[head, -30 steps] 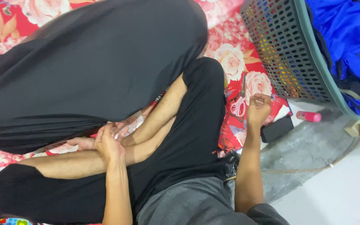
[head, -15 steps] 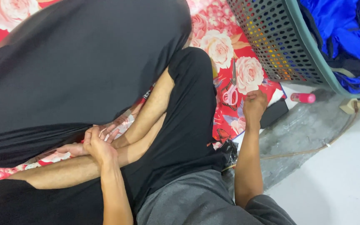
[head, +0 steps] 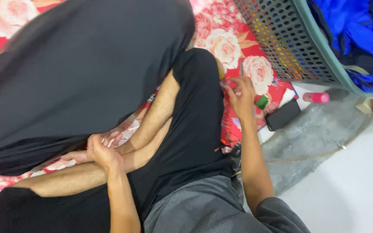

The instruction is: The person fits a black fabric cover onto a motorcycle seat, trims it with scissors, and cleans the surface with a sponge.

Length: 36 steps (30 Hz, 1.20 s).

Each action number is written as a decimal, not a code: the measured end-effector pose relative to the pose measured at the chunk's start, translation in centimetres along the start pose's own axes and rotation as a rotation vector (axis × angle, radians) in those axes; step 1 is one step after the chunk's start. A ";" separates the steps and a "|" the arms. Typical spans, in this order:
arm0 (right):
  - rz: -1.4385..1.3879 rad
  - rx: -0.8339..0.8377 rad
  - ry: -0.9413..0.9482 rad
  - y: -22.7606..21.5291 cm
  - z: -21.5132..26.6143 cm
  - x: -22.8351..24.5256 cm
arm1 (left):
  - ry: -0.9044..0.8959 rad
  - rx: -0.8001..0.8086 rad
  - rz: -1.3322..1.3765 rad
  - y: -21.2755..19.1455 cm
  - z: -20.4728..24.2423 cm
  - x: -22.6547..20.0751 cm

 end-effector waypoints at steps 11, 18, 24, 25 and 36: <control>-0.055 -0.031 -0.067 7.0 -3.9 -4.4 | 0.116 0.143 -0.069 1.1 2.2 -1.3; -1.036 -0.320 0.210 2.3 -6.4 -0.5 | 0.199 0.091 -0.157 0.2 0.8 1.1; -1.138 -0.228 0.133 2.7 -9.8 4.6 | 0.208 0.075 -0.177 0.7 1.1 0.4; -0.972 -0.235 0.070 3.3 -10.5 5.1 | 0.203 0.074 -0.178 0.7 1.0 0.5; -0.032 -0.027 -0.593 12.2 -13.0 22.1 | 0.266 0.035 -0.223 0.8 0.1 0.8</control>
Point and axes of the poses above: each hand's wrist, its own z-axis away from the middle knuckle, its own y-axis out of the palm, x = y × z, the point moved 1 cm from there along -z, towards the middle knuckle, and after that the axes turned 13 degrees about x, right-handed, at the moved point
